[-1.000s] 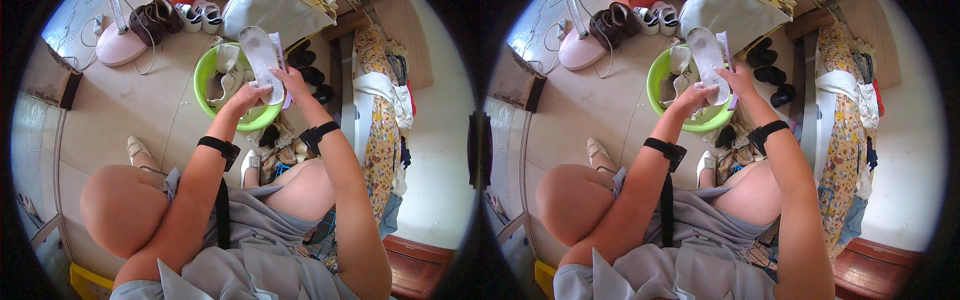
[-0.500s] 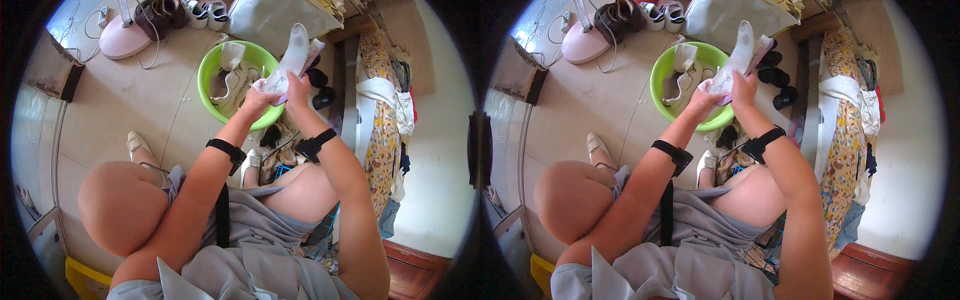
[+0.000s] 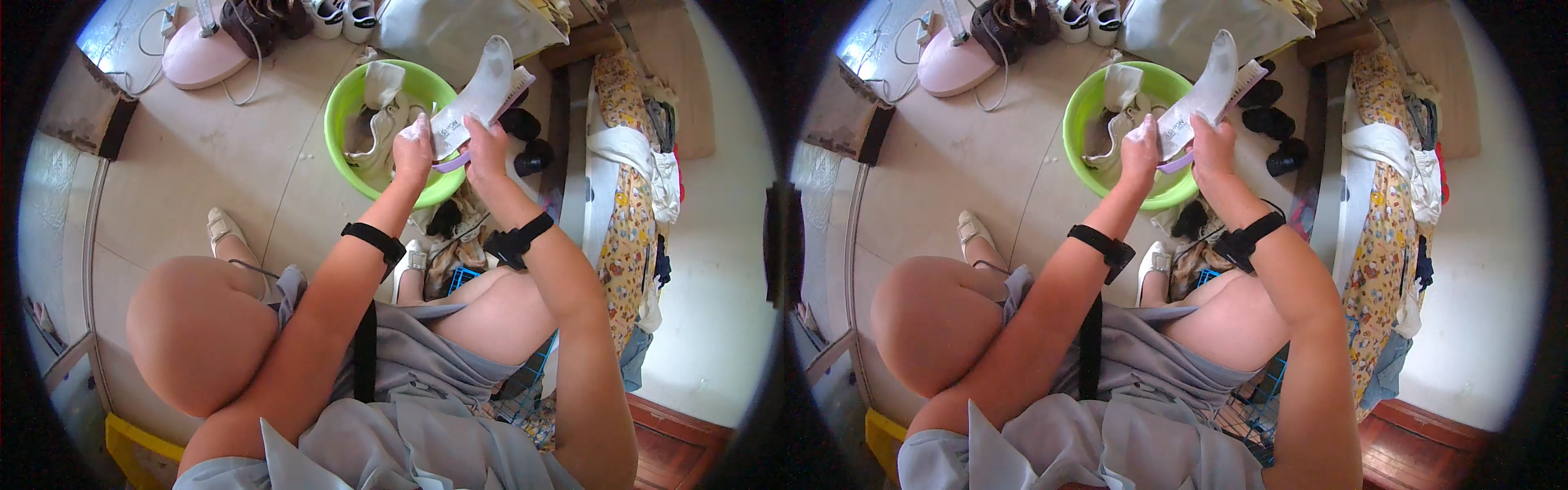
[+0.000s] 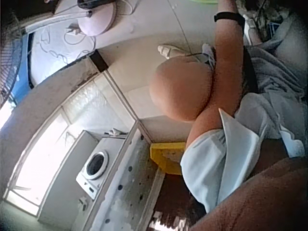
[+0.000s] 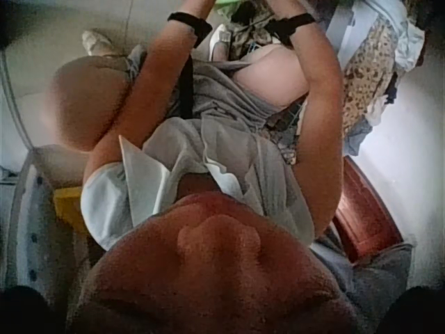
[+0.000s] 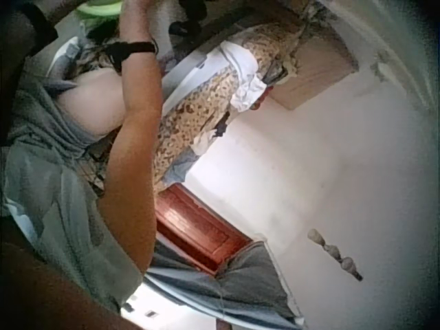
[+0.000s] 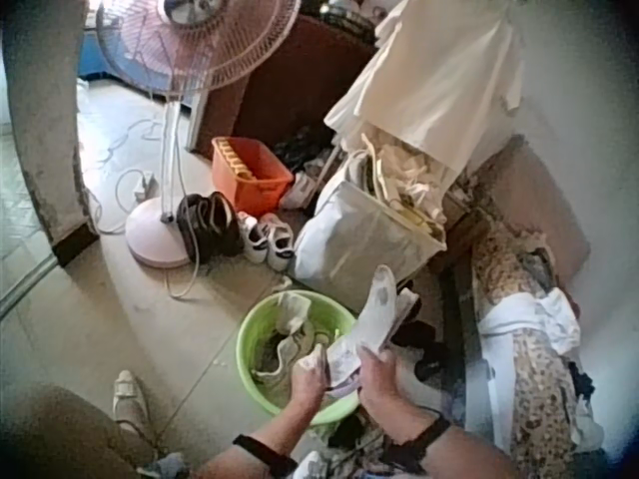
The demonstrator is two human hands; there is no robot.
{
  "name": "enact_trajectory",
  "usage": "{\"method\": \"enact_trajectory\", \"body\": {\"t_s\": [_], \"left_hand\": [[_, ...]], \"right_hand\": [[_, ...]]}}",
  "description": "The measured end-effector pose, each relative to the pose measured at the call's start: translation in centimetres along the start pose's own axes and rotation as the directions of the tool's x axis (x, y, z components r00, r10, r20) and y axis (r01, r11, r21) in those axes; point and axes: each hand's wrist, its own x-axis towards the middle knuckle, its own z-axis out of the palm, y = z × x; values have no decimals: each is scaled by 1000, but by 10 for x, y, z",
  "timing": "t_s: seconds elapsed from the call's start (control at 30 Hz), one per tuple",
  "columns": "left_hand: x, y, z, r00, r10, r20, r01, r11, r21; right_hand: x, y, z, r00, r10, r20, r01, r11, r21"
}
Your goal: Cleaning shoe insoles and shoes using a brush and a bucket of water.
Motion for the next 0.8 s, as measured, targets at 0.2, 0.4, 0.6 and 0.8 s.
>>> {"method": "enact_trajectory", "body": {"t_s": [0.2,0.4,0.6,0.8], "left_hand": [[-2,27,1,820,-492,292,571,683,-454],[2,7,-1,791,-278,545,561,686,-464],[-5,8,1,884,-148,444,362,819,-446],[-4,17,-4,956,-161,244,235,920,-314]], "right_hand": [[11,5,-14,987,-162,-13,162,986,-28],[21,3,-14,967,-232,-106,224,971,-76],[19,9,-17,975,-198,-104,186,976,-117],[13,4,-9,994,-108,-34,109,994,17]]}}
